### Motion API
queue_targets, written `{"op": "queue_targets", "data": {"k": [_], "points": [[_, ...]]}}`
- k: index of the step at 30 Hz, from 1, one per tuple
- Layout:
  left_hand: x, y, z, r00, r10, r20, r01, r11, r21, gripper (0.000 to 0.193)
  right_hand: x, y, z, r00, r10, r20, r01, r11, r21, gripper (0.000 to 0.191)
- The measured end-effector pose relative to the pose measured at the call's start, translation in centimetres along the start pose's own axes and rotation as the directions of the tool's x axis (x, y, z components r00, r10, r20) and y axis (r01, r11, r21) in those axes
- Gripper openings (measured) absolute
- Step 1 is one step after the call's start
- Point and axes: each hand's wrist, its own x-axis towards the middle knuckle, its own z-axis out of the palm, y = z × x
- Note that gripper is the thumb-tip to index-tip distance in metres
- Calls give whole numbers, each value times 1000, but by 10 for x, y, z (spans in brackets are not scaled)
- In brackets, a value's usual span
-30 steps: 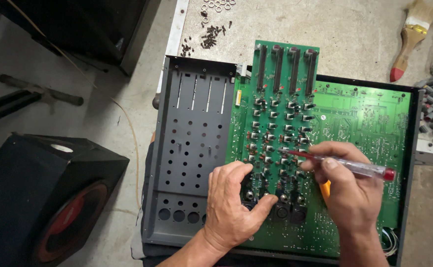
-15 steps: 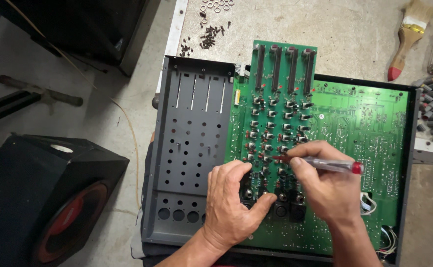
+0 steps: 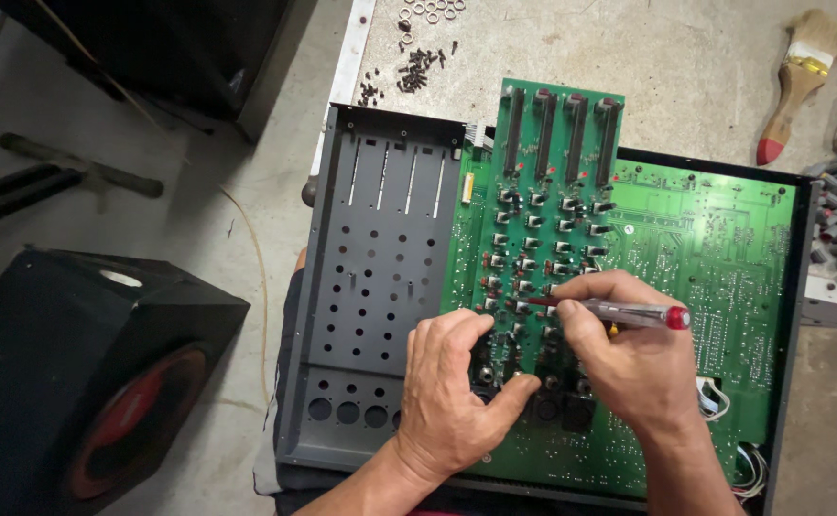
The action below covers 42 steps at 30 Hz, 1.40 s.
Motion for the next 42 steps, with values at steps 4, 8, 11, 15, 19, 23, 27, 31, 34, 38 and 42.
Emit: {"op": "queue_targets", "data": {"k": [4,8,11,15,19,23,27,31,34,38,42], "points": [[0,0,1,1000,-4,0,4,1000,-6,71,1,-3,-1,1000,7,8,-6,1000,-26,16],[0,0,0,1000,-8,5,8,1000,-10,71,1,-5,0,1000,-26,-1,26,997,-68,14],[0,0,0,1000,-9,5,9,1000,-13,71,1,-6,-1,999,-37,2,37,997,-65,14],[1,1,0,1000,-11,3,11,1000,-9,71,1,-7,-1,999,-35,9,35,998,-54,15],[1,1,0,1000,-9,1,9,1000,-4,71,1,-7,1,1000,-6,-11,5,997,-76,15],[1,1,-1,1000,-14,7,15,1000,-10,71,0,-9,2,999,2,-35,-7,993,-117,17],[1,1,0,1000,-11,4,11,1000,-7,71,0,-10,3,999,18,-45,-23,991,-134,17],[1,1,0,1000,-10,6,10,1000,-9,70,-1,-8,4,999,4,-35,-8,994,-107,17],[2,1,0,1000,5,-4,-5,1000,1,71,-5,-2,4,999,10,-34,-13,997,-80,16],[1,1,0,1000,-4,-5,4,1000,5,71,-18,9,8,982,-106,-157,124,986,113,13],[1,1,-1,1000,-13,5,13,1000,9,70,-35,14,10,965,-116,-235,162,968,189,17]]}}
